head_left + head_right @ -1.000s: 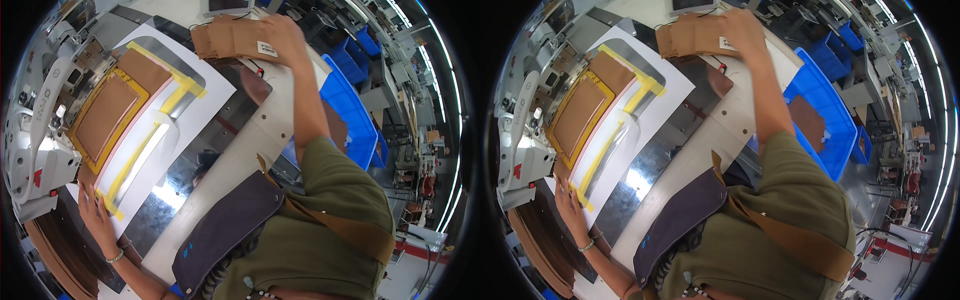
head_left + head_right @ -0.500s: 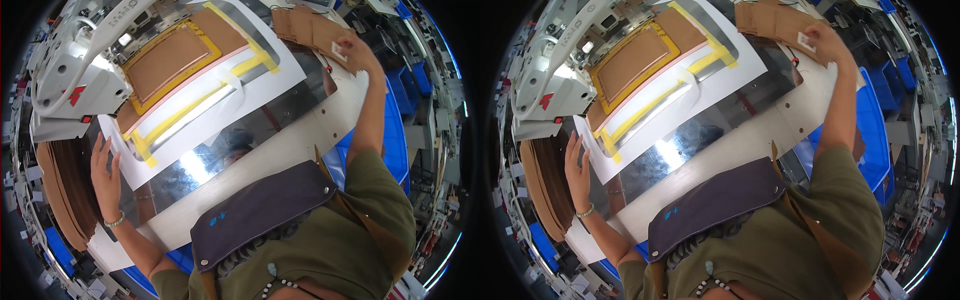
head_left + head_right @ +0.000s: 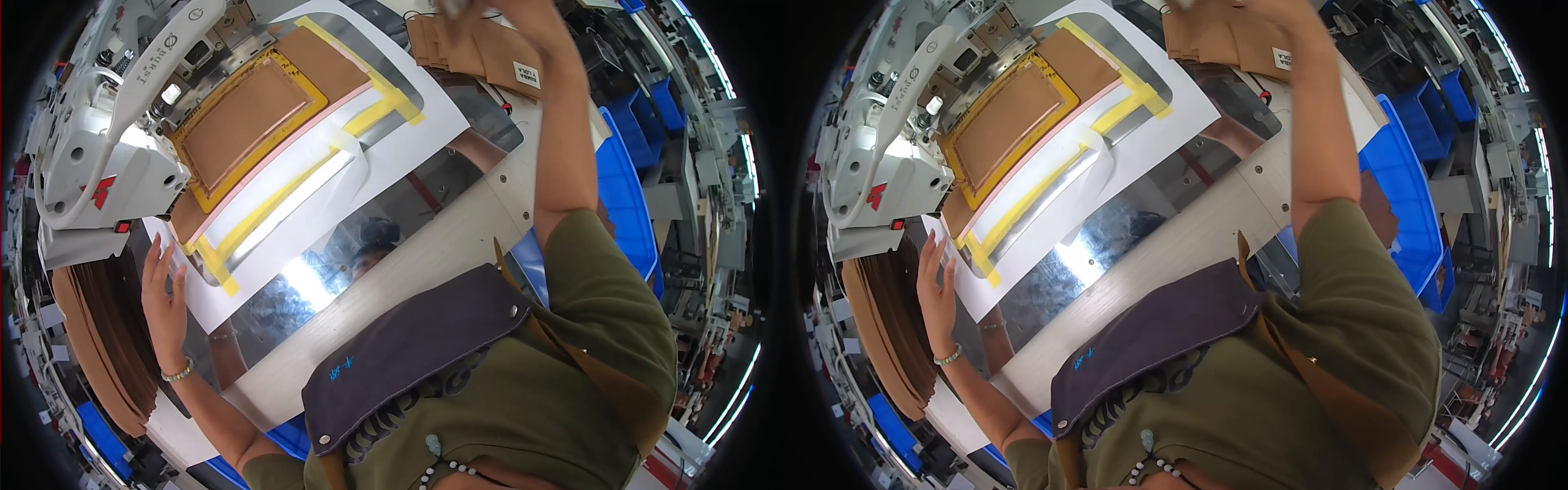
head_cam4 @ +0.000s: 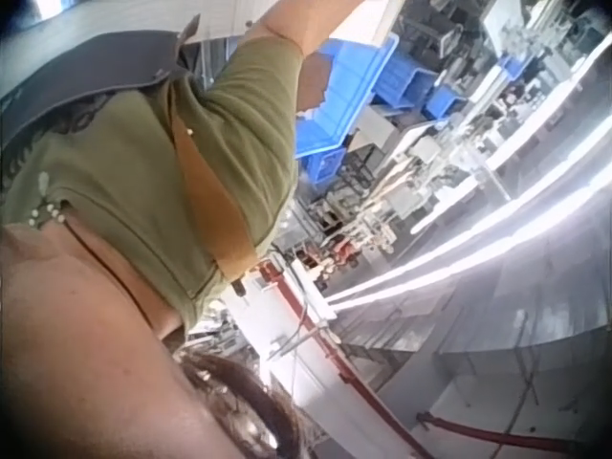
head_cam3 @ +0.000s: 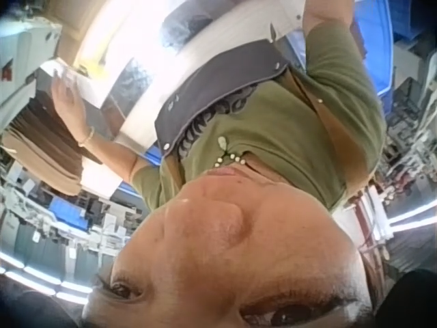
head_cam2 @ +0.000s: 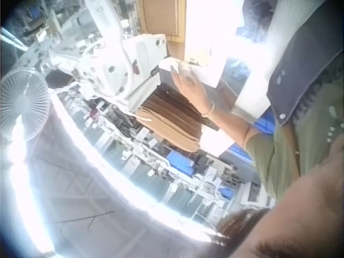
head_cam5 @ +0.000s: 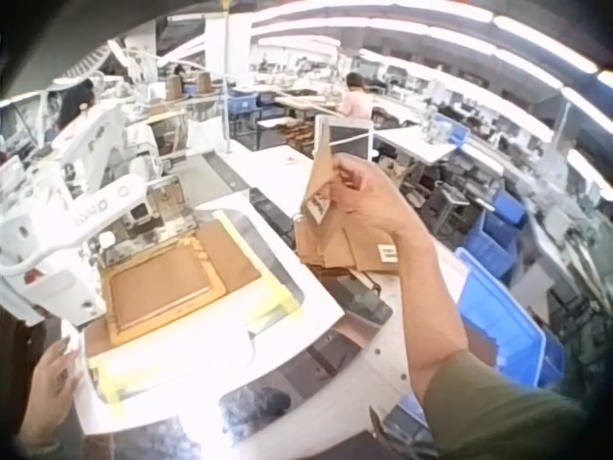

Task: Operating an industrial sewing machine to attach brand patches onto leather or fabric panels.

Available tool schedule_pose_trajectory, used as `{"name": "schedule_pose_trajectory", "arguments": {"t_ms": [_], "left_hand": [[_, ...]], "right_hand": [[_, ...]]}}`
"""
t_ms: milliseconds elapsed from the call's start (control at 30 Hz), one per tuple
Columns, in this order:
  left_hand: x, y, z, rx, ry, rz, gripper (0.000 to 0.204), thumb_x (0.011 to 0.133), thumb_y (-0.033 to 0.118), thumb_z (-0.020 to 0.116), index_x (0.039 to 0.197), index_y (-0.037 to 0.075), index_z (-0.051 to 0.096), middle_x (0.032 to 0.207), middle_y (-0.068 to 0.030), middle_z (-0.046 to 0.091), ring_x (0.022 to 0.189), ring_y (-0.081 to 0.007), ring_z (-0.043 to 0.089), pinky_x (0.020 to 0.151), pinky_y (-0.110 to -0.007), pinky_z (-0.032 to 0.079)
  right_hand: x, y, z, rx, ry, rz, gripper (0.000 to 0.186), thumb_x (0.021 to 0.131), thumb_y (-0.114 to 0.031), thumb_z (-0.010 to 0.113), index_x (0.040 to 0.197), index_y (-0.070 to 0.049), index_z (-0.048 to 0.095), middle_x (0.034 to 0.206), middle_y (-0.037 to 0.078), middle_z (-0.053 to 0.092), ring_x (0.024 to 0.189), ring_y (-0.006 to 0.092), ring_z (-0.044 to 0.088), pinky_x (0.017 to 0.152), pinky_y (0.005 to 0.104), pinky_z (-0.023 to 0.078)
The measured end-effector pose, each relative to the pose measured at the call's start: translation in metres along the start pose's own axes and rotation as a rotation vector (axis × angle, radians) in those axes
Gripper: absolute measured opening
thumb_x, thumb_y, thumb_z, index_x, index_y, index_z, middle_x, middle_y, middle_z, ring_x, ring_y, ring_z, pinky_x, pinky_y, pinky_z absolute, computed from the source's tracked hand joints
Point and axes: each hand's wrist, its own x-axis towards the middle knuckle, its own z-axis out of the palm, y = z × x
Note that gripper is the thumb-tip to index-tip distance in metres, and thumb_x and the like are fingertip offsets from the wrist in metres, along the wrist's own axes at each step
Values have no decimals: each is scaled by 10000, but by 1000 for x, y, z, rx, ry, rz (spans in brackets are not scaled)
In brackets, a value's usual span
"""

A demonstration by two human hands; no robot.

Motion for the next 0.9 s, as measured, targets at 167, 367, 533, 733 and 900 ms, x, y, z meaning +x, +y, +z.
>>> {"name": "schedule_pose_trajectory", "arguments": {"t_ms": [167, 367, 533, 733, 900], "left_hand": [[5, 21, 6, 53, 2, 67, 434, 1062, 138, 649, 1487, 51, 628, 1641, -156, 524, 1490, -366, 496, 1251, -475, 379], [18, 11, 14, 95, 63, 139, 434, 1058, 91, 617, 1486, 27, 607, 1617, -177, 535, 1510, -406, 457, 1258, -490, 367], [51, -4, 28, 84, 132, 146, 325, 1096, 126, 571, 1358, -52, 649, 1522, -232, 586, 1469, -439, 471, 1226, -500, 384], [85, 3, 50, -26, 118, 103, 357, 1137, 209, 532, 1304, -44, 721, 1367, -266, 651, 1378, -469, 509, 1183, -491, 396], [105, 13, 54, -135, 18, 78, 383, 1156, 223, 511, 1471, 61, 657, 1568, -150, 587, 1494, -372, 481, 1263, -446, 345]], "right_hand": [[22, -6, 96, -23, -504, -93, 225, 1004, -99, 708, 1201, -12, 770, 987, 24, 750, 920, 108, 649, 831, 284, 529], [27, 12, 187, -527, -317, -454, 172, 989, -122, 699, 1120, -84, 804, 1066, 39, 730, 1077, 203, 673, 983, 353, 518], [43, 3, 262, -552, -426, -608, 184, 951, -90, 712, 1085, -106, 838, 1104, 42, 759, 1140, 255, 672, 991, 401, 559], [46, 3, 304, -802, -498, -715, 288, 800, -53, 740, 1055, -126, 852, 1058, 57, 765, 1137, 283, 672, 928, 419, 601], [38, 13, 322, -767, -498, -706, 285, 793, -65, 743, 1045, -136, 854, 1023, 51, 756, 1149, 282, 666, 926, 413, 597]]}}
